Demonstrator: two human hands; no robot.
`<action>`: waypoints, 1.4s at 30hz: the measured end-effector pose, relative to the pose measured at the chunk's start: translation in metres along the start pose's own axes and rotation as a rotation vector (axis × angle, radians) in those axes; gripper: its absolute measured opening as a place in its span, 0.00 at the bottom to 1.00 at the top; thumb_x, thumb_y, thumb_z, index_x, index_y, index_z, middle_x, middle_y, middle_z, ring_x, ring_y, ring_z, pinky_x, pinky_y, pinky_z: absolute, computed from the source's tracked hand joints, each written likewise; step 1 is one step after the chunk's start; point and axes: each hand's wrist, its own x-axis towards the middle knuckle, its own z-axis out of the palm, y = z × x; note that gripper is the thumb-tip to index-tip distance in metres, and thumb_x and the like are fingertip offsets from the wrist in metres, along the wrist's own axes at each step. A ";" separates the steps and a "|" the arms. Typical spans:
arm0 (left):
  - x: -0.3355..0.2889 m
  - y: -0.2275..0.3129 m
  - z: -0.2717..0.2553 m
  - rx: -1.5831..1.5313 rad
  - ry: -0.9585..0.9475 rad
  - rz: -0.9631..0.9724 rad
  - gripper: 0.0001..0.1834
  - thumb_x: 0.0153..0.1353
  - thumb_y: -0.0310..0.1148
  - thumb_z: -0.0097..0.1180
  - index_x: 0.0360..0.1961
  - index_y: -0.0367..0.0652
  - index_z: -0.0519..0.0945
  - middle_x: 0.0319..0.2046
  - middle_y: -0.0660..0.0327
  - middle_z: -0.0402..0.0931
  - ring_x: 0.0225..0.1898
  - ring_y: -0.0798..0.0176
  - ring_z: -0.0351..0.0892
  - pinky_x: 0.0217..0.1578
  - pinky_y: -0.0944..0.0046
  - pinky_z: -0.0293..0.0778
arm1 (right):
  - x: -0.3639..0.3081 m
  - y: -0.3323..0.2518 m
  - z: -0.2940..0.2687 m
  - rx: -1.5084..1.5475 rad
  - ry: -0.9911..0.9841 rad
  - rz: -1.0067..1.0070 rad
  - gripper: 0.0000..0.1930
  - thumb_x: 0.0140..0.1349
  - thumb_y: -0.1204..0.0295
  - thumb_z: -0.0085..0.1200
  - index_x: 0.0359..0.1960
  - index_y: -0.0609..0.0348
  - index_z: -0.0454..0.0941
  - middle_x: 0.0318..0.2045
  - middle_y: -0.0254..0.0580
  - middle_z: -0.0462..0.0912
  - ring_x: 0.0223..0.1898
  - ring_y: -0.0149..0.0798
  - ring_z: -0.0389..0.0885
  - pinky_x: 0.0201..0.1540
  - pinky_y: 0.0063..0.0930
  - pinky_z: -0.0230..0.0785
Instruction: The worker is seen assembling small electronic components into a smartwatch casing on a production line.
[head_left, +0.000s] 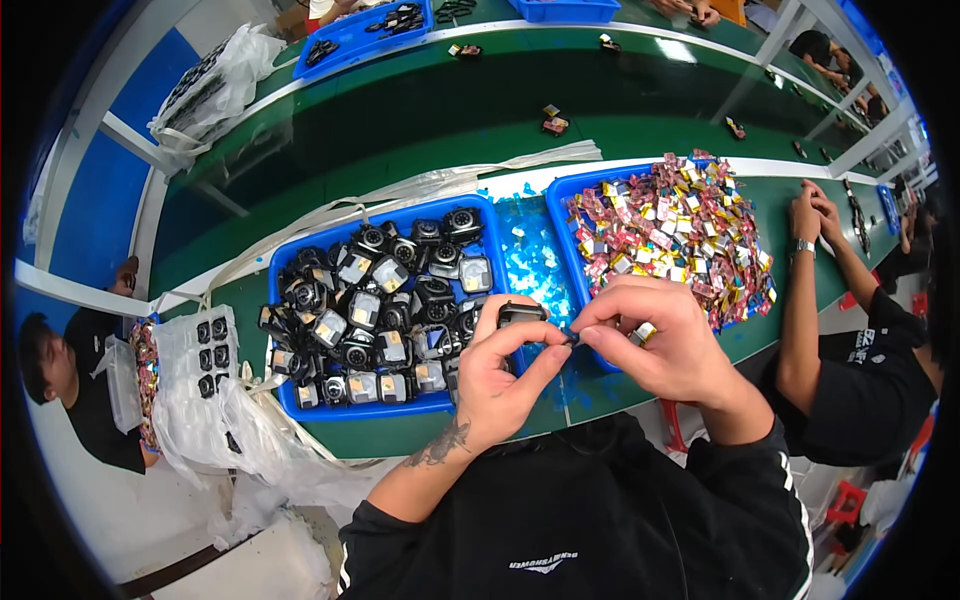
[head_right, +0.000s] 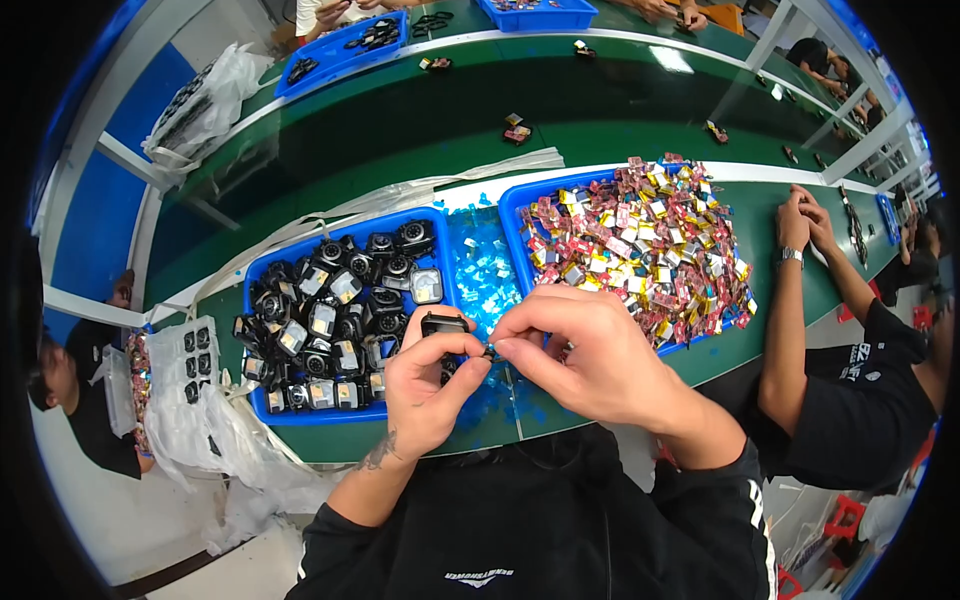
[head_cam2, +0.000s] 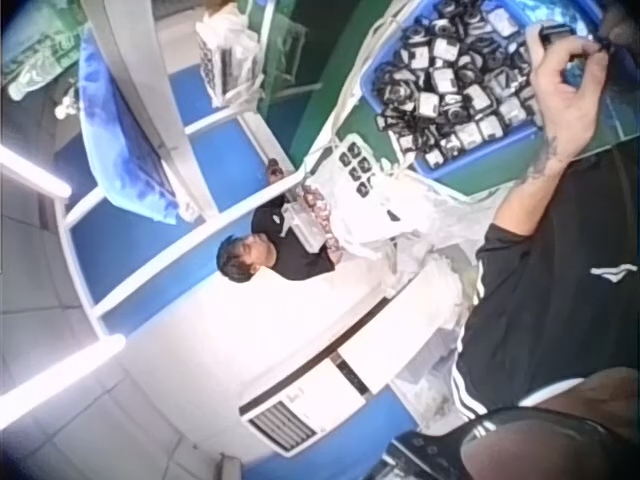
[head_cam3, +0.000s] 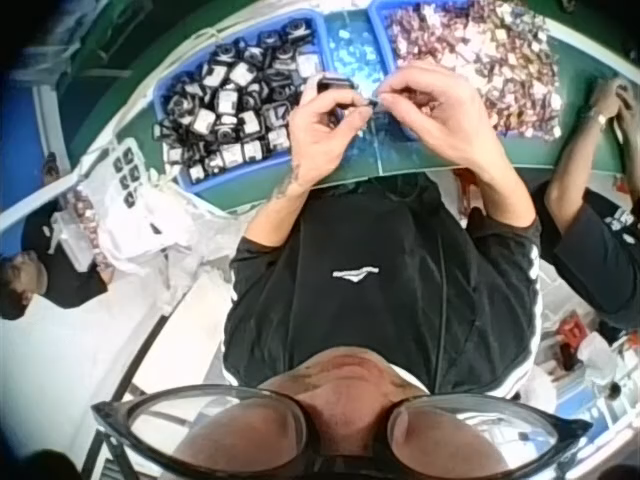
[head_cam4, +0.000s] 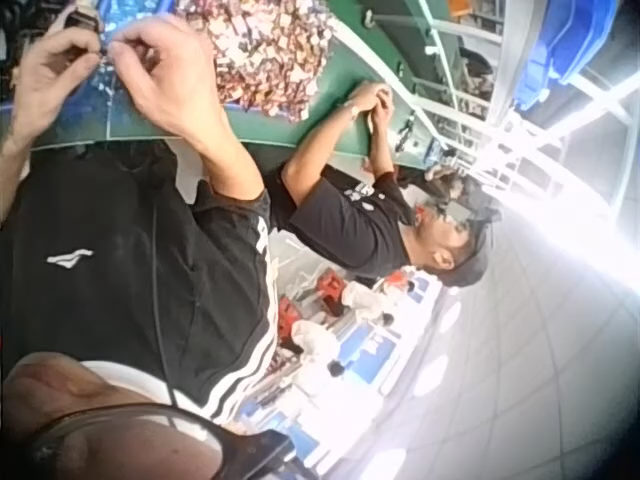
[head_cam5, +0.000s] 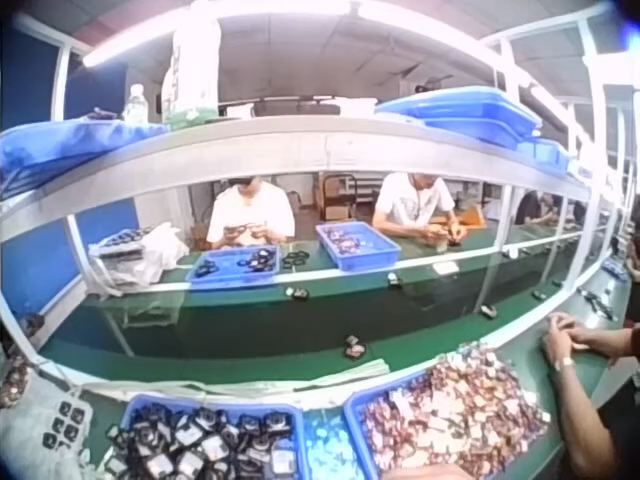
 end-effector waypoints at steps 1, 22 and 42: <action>0.001 0.003 -0.002 0.058 -0.036 0.009 0.06 0.55 0.24 0.65 0.35 0.40 0.83 0.42 0.59 0.70 0.44 0.64 0.74 0.47 0.65 0.70 | 0.002 -0.002 -0.002 -0.002 0.002 0.005 0.04 0.57 0.80 0.58 0.34 0.63 0.82 0.25 0.38 0.80 0.26 0.30 0.80 0.27 0.21 0.71; -0.004 -0.002 -0.013 -0.568 -0.272 -0.368 0.07 0.58 0.22 0.62 0.38 0.33 0.80 0.39 0.61 0.75 0.45 0.67 0.74 0.45 0.66 0.70 | 0.005 0.009 0.005 0.310 -0.190 0.217 0.03 0.53 0.80 0.56 0.29 0.66 0.80 0.22 0.32 0.79 0.23 0.20 0.75 0.26 0.18 0.69; -0.015 -0.013 0.006 -0.446 0.305 -0.190 0.05 0.58 0.18 0.61 0.37 0.32 0.80 0.42 0.60 0.68 0.42 0.71 0.70 0.43 0.72 0.68 | 0.013 0.030 0.019 -0.219 0.081 -0.028 0.10 0.56 0.80 0.59 0.41 0.61 0.81 0.35 0.48 0.79 0.33 0.46 0.80 0.34 0.35 0.74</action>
